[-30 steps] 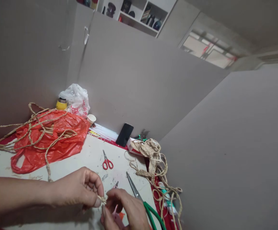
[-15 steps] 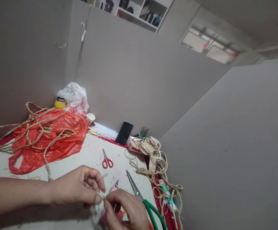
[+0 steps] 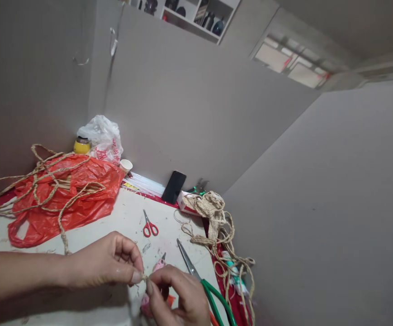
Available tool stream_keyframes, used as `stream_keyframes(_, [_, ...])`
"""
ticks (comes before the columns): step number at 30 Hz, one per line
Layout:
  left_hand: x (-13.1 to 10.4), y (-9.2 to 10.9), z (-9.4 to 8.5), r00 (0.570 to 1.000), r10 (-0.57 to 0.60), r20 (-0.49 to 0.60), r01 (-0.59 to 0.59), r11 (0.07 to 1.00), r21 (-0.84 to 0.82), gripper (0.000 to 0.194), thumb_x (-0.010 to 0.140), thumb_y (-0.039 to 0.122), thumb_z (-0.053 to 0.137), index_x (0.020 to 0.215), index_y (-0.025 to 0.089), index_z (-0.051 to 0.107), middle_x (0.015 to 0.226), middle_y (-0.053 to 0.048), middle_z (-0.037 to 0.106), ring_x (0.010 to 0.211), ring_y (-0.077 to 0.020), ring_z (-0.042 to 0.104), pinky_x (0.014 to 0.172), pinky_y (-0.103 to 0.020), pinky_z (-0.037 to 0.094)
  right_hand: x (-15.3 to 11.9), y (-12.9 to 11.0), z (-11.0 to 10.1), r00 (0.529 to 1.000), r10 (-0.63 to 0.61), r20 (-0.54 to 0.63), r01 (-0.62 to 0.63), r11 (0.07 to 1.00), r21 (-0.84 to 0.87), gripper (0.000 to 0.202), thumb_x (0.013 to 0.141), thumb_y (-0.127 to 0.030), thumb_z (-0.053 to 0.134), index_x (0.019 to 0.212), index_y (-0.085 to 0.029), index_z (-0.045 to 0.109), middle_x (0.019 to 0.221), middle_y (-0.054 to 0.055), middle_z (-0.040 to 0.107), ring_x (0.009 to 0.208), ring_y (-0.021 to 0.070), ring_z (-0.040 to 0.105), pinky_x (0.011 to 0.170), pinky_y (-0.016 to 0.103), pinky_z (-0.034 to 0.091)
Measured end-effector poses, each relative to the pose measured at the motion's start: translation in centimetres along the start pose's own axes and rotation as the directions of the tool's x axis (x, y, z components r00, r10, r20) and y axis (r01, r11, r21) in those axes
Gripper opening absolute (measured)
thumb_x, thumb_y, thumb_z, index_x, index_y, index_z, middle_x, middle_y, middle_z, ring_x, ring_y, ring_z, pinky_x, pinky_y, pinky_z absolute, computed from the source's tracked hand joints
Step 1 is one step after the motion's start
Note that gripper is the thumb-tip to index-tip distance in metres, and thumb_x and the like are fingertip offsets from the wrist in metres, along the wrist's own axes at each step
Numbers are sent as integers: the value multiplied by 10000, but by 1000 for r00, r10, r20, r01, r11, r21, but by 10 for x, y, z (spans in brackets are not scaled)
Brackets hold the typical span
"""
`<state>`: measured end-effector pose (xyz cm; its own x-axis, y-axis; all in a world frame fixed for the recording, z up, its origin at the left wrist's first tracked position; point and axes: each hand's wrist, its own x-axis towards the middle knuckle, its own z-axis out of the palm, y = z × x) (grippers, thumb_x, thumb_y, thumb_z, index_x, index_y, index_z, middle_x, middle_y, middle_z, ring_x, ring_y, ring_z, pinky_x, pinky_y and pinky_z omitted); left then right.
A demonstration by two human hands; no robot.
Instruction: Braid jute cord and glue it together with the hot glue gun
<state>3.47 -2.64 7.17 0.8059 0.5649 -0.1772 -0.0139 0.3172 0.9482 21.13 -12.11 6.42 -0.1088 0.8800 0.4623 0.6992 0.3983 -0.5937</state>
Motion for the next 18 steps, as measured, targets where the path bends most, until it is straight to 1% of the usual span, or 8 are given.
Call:
stream_keyframes(2, [-2,-1,3,999,29,-27,-29,1000,-3,112,578,190,712,649,128,653,542,60,581,518,-64,466,543,-187,356,-1,-1,2,990,139,24,-141,975,173,169,861,-254,578,705,-195,604,550,0,663,487,134,613,505,207,460])
stream_keyframes(4, [-3,-3,5,994,86,-61,-85,996,24,94,596,182,701,651,129,646,551,57,582,532,-69,477,552,-187,369,-1,-2,5,955,289,70,-294,881,370,204,852,-308,610,693,-181,606,532,10,660,468,134,613,484,206,460])
stream_keyframes(7, [-6,-8,7,981,178,-81,-169,980,107,64,661,193,665,686,136,652,575,43,603,542,-78,495,545,-184,375,0,-3,11,862,487,138,-461,643,611,265,761,-367,731,659,-161,598,501,-3,642,413,96,561,437,177,410])
stream_keyframes(9, [-8,-9,8,971,227,-75,-209,958,195,82,706,215,638,711,138,663,596,27,620,540,-80,496,537,-184,374,1,-4,15,802,559,212,-514,463,722,301,690,-364,797,649,-148,591,480,-17,630,375,62,512,417,154,363])
stream_keyframes(11, [-11,-9,8,952,301,-58,-267,907,326,116,735,235,622,721,135,678,613,10,621,527,-76,473,521,-182,364,2,-3,17,761,570,311,-543,297,785,312,647,-343,829,654,-141,592,466,-18,625,349,44,477,394,140,320])
stream_keyframes(13, [-14,-9,8,918,396,-27,-339,818,465,136,753,237,613,728,129,692,622,-3,610,515,-73,444,503,-182,353,2,-2,17,743,545,390,-557,179,811,294,645,-315,829,661,-139,594,444,-19,616,320,30,440,368,127,275])
stream_keyframes(16, [-17,-11,6,855,516,53,-440,667,601,151,783,208,587,750,116,702,628,-26,603,536,-85,465,524,-186,375,3,1,16,721,487,493,-592,62,804,243,664,-272,798,678,-139,596,426,-16,609,277,11,383,339,118,223])
stream_keyframes(18, [-18,-14,5,810,571,132,-507,570,647,182,814,193,550,771,104,703,632,-49,620,574,-103,506,573,-196,402,3,3,17,688,452,568,-633,-8,774,221,646,-250,786,676,-139,597,422,-20,600,263,7,355,322,119,206])
